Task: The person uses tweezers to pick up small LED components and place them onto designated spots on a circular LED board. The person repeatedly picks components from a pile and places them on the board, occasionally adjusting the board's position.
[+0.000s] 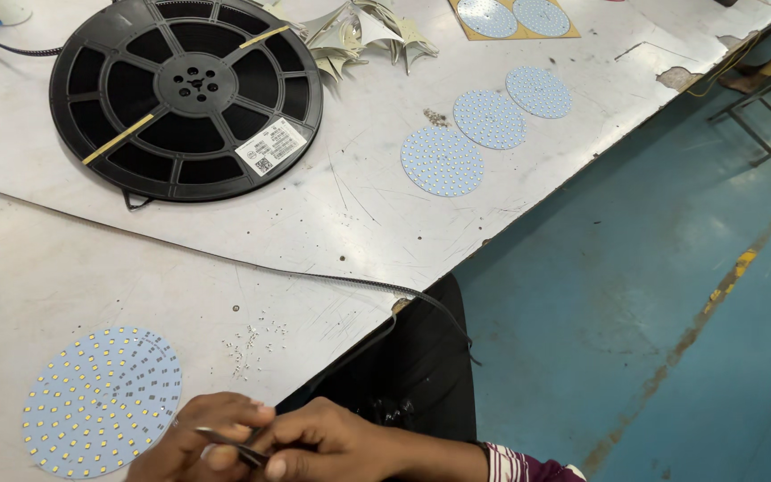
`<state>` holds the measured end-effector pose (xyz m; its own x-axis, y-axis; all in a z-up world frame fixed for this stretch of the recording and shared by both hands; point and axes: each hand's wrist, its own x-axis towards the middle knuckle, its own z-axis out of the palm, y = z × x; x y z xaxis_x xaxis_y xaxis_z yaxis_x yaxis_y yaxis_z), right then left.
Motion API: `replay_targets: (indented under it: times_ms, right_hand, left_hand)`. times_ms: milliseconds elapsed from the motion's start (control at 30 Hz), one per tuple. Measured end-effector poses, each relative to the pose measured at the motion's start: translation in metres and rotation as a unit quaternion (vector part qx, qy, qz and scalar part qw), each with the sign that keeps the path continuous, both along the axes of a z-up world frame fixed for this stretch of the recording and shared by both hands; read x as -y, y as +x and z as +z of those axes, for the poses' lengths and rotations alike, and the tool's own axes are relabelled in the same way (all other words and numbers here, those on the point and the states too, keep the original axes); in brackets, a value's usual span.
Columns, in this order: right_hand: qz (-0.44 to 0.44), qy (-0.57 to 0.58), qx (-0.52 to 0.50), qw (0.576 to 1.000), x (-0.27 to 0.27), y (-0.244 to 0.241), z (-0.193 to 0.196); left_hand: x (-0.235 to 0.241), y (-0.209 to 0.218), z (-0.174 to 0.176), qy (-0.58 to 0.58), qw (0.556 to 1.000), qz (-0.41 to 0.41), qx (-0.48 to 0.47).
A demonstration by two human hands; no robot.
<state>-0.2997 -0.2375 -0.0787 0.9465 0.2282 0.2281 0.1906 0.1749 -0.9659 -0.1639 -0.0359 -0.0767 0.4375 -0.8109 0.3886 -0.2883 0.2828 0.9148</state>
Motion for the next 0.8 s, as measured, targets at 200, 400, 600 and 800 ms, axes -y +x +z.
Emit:
replay_targets:
  times_ms: [200,400,600,800]
  right_hand:
    - [0.042,0.138,-0.072,0.987,0.002,0.001,0.0]
    - [-0.121,-0.056,0.033,0.991,-0.003,0.006,0.006]
    - [-0.227,-0.243,0.219,0.917,-0.008,0.012,0.008]
    - [-0.261,-0.272,0.317,0.87,-0.003,0.01,0.003]
  left_hand:
    - [-0.003,0.001,-0.006,-0.122,0.972,-0.033,-0.199]
    - [0.001,-0.017,-0.015,0.03,0.976,0.198,0.084]
    - [-0.031,-0.017,-0.059,0.247,0.936,0.211,-0.135]
    - [-0.029,-0.028,-0.08,-0.062,0.974,0.091,-0.197]
